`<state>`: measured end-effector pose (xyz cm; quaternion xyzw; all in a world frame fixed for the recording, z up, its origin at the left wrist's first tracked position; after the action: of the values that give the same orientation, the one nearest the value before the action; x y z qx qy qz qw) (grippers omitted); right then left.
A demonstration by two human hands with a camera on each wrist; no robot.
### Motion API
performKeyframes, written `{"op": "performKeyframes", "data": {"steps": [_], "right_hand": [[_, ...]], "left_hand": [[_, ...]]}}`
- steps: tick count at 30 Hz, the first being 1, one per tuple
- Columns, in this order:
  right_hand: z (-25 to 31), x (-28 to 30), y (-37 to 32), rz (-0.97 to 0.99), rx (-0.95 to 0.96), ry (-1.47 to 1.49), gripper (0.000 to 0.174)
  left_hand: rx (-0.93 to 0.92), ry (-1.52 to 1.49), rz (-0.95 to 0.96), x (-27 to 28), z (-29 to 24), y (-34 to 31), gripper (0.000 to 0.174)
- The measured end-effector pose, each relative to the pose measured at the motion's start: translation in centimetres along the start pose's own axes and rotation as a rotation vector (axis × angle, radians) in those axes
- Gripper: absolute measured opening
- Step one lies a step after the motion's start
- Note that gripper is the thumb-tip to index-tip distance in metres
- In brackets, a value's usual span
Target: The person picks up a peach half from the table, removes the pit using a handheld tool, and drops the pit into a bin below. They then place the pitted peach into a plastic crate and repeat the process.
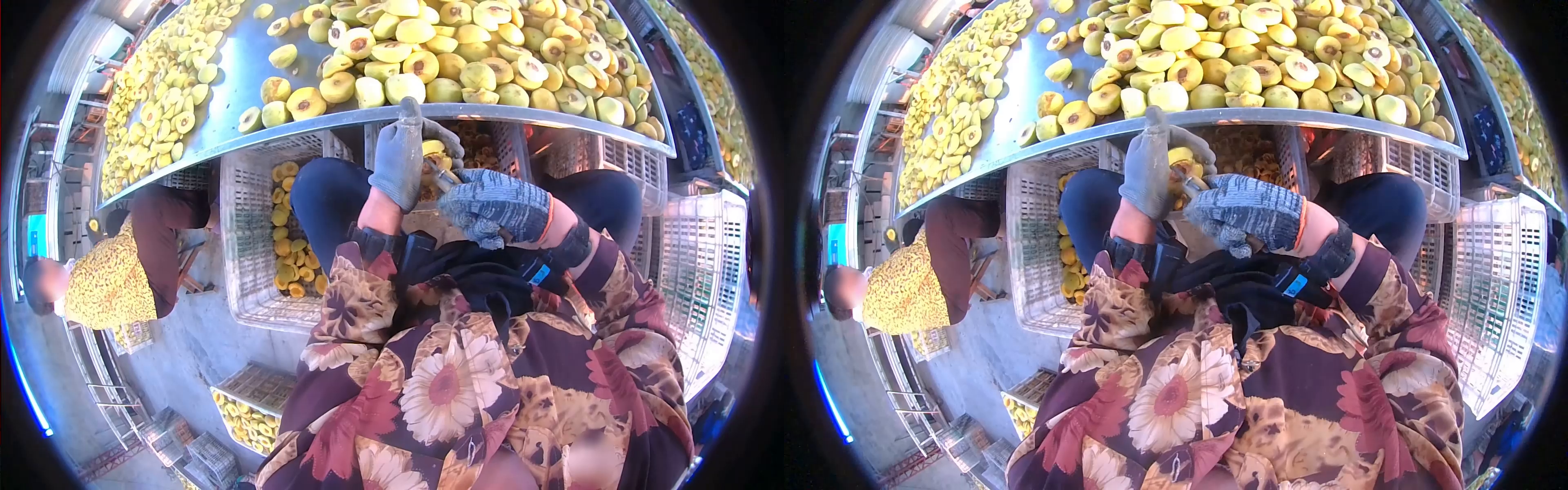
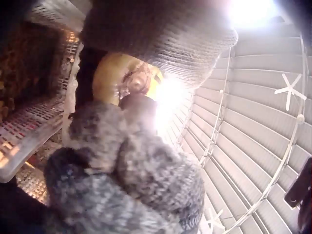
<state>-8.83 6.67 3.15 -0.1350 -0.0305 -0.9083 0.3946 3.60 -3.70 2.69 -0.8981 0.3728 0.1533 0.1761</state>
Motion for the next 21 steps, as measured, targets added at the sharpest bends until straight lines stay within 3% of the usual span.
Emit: {"op": "performKeyframes", "data": {"steps": [2, 3, 5, 7, 10, 11, 14, 15, 16, 17, 18, 19, 20, 21], "right_hand": [[-0.1, -0.5, -0.2, -0.154, -0.144, 0.969, 0.015], [-0.5, -0.6, -0.3, -0.14, -0.078, 0.883, 0.015], [-1.2, -0.9, -0.2, -0.078, -0.027, 1.14, 0.016], [-1.4, -1.1, 0.1, 0.038, -0.064, 1.815, 0.016], [-0.2, -1.0, -0.3, -0.04, -0.071, 1.675, 0.012], [0.4, -0.7, -0.6, -0.064, -0.104, 1.567, 0.013], [0.8, -0.8, -1.9, -0.176, -0.154, 1.131, 0.02], [-0.1, -0.9, -2.1, -0.269, -0.152, 0.995, 0.027], [1.3, -0.4, -2.3, -0.259, -0.171, 1.07, 0.03], [0.0, -0.2, -2.2, -0.346, -0.208, 0.703, 0.034], [-2.9, -0.2, -1.9, -0.421, -0.249, 0.353, 0.038], [-6.0, -0.3, -2.1, -0.3, -0.462, -0.006, 0.04], [-9.2, -0.4, -3.0, -0.167, -0.665, -0.358, 0.042], [-10.9, -0.6, -3.8, -0.023, -0.858, -0.704, 0.043]], "left_hand": [[-0.16, -0.075, -0.023, -0.1, 0.5, 0.5, 0.076], [-0.239, -0.113, -0.035, -0.1, 0.7, 0.7, 0.076], [-0.284, -0.196, -0.064, -0.6, 0.7, 0.8, 0.076], [-0.317, -0.322, -0.09, -1.1, 0.8, 1.1, 0.072], [-0.248, -0.434, -0.114, -1.8, 1.0, 1.1, 0.069], [-0.195, -0.485, -0.04, -1.4, 1.4, 1.7, 0.068], [-0.273, -0.411, -0.114, -2.3, 0.8, 0.7, 0.062], [-0.29, -0.486, -0.26, -2.6, 0.1, 0.7, 0.053], [-0.325, -0.566, -0.336, -2.1, -0.8, 0.7, 0.047], [-0.365, -0.664, -0.238, 0.4, -0.5, 1.5, 0.045], [-0.451, -0.606, -0.339, 1.3, -1.5, 0.9, 0.042], [-0.53, -0.471, -0.269, 2.4, -2.9, -0.3, 0.049], [-0.56, -0.478, -0.366, 3.1, -4.6, -1.4, 0.04], [-0.618, -0.275, -0.48, 4.0, -6.1, -3.1, 0.034]]}}
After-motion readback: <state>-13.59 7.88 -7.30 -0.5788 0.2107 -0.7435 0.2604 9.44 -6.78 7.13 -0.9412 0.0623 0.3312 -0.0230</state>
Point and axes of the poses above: each hand's wrist, its own y-axis towards the middle knuckle, its own x-axis out of the back of the hand, z = x × y, the point moved 2 cm from there along y, towards the middle knuckle, and after that the axes turned 13 degrees about z, right-handed, at the moved point
